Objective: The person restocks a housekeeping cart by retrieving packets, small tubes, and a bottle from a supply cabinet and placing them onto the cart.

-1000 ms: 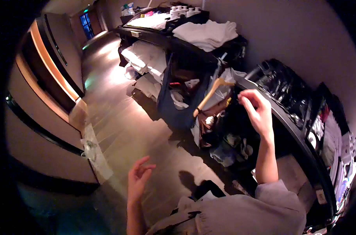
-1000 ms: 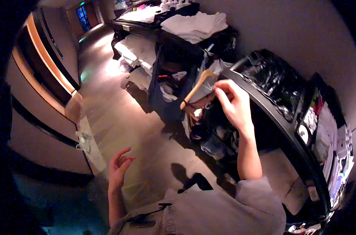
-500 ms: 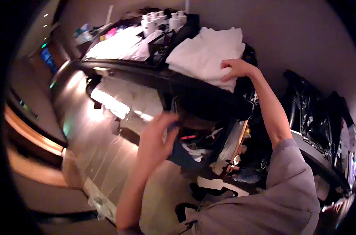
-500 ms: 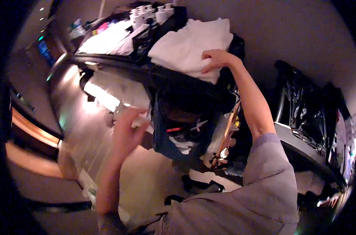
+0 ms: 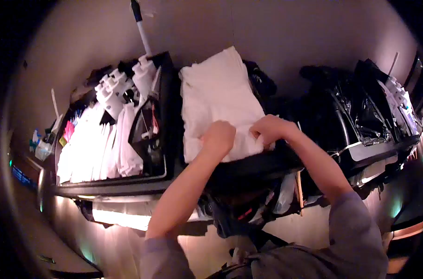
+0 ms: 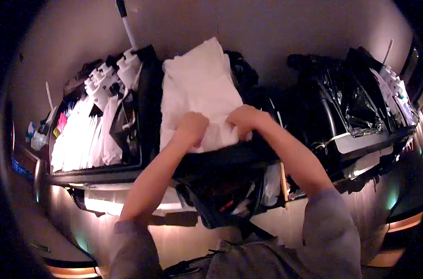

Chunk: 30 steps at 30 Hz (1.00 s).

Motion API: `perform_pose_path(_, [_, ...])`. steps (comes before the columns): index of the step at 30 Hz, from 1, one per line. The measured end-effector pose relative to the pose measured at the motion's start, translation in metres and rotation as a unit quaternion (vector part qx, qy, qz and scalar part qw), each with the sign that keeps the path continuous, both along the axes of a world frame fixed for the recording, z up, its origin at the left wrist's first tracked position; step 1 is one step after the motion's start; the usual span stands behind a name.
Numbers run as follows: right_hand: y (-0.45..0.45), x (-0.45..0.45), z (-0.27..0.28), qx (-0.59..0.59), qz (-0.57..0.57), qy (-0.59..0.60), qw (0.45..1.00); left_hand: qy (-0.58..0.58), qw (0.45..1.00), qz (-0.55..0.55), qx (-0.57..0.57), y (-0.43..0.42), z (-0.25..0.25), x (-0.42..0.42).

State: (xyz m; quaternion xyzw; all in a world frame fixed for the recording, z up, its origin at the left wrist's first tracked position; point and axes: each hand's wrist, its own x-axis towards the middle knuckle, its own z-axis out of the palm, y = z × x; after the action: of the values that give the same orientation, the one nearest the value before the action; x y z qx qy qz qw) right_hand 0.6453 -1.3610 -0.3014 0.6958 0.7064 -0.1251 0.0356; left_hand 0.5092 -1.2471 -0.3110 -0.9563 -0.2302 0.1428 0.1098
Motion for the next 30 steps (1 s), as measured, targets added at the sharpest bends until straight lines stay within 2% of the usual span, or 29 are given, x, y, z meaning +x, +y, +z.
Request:
perform_pose_path(1, [-0.001,0.005,0.018,-0.054,0.023,0.028,0.998,-0.004,0.998,-0.054,-0.022,-0.006,0.02,-0.016])
perform_pose_path(2, [0.014,0.016,0.029,-0.051,0.011,0.095,0.994,-0.006,0.994,-0.102,-0.042,-0.005,0.037,-0.027])
perform_pose_path(3, [0.03,0.03,0.039,-0.059,0.001,0.166,0.984,-0.008,0.995,-0.096,-0.04,0.002,0.047,-0.029])
perform_pose_path(4, [0.057,0.037,0.051,0.087,-0.055,0.163,0.981,-0.052,0.992,-0.079,-0.084,0.016,0.058,-0.023])
perform_pose_path(5, [0.093,0.042,0.066,0.232,-0.112,0.157,0.953,-0.095,0.985,-0.065,-0.127,0.031,0.067,-0.011])
perform_pose_path(6, [0.131,0.056,0.072,0.388,-0.096,0.107,0.91,-0.181,0.978,-0.009,-0.104,0.045,0.073,0.007])
perform_pose_path(8, [0.201,0.083,0.07,0.447,-0.105,-0.086,0.884,-0.348,0.934,0.059,-0.056,0.089,0.082,0.054])
perform_pose_path(9, [0.218,0.09,0.06,0.449,-0.103,-0.088,0.883,-0.426,0.901,0.073,-0.037,0.117,0.072,0.074])
perform_pose_path(10, [0.229,0.094,0.045,0.33,-0.141,-0.126,0.925,-0.428,0.9,0.076,-0.039,0.145,0.048,0.091])
perform_pose_path(11, [0.234,0.098,0.029,0.201,-0.178,-0.163,0.949,-0.453,0.886,0.032,0.091,0.174,0.017,0.107])
perform_pose_path(12, [0.227,0.098,0.021,0.27,-0.142,-0.17,0.937,-0.468,0.857,-0.015,0.216,0.193,-0.004,0.119])
perform_pose_path(13, [0.227,0.107,0.018,0.256,-0.147,-0.168,0.941,-0.465,0.862,-0.014,0.202,0.205,-0.011,0.127])
perform_pose_path(15, [0.229,0.115,0.003,0.185,-0.115,-0.147,0.965,-0.31,0.951,-0.007,-0.013,0.215,-0.032,0.129])
perform_pose_path(16, [0.233,0.116,-0.004,0.193,-0.109,-0.109,0.969,-0.306,0.941,0.076,-0.119,0.188,-0.006,0.114])
perform_pose_path(17, [0.227,0.107,0.001,0.154,-0.121,-0.082,0.977,-0.296,0.94,0.088,-0.145,0.187,-0.009,0.111])
perform_pose_path(18, [0.221,0.101,0.004,0.13,-0.138,-0.069,0.979,-0.273,0.952,0.062,-0.123,0.196,-0.024,0.116])
perform_pose_path(20, [0.214,0.102,-0.025,0.099,-0.149,-0.037,0.983,-0.231,0.966,0.044,-0.103,0.2,-0.047,0.116])
perform_pose_path(22, [0.223,0.125,-0.042,0.244,-0.121,-0.091,0.958,-0.326,0.939,0.088,0.067,0.188,-0.038,0.137])
perform_pose_path(23, [0.229,0.128,-0.045,0.264,-0.125,-0.106,0.951,-0.436,0.886,0.004,0.155,0.197,-0.061,0.141])
perform_pose_path(24, [0.23,0.126,-0.054,0.281,-0.124,-0.111,0.945,-0.42,0.899,0.003,0.124,0.202,-0.063,0.144])
perform_pose_path(25, [0.239,0.142,-0.079,0.416,-0.073,-0.197,0.885,-0.411,0.901,-0.018,0.14,0.202,-0.063,0.144])
perform_pose_path(26, [0.232,0.135,-0.077,0.389,-0.095,-0.169,0.901,-0.431,0.887,-0.008,0.165,0.202,-0.075,0.145])
perform_pose_path(27, [0.23,0.139,-0.079,0.364,-0.063,-0.215,0.904,-0.424,0.885,0.021,0.19,0.194,-0.07,0.142])
perform_pose_path(29, [0.22,0.129,-0.069,0.372,-0.096,-0.175,0.906,-0.425,0.898,0.051,0.102,0.174,-0.058,0.133])
perform_pose_path(30, [0.223,0.128,-0.063,0.33,-0.104,-0.189,0.919,-0.491,0.854,0.048,0.165,0.168,-0.063,0.13])
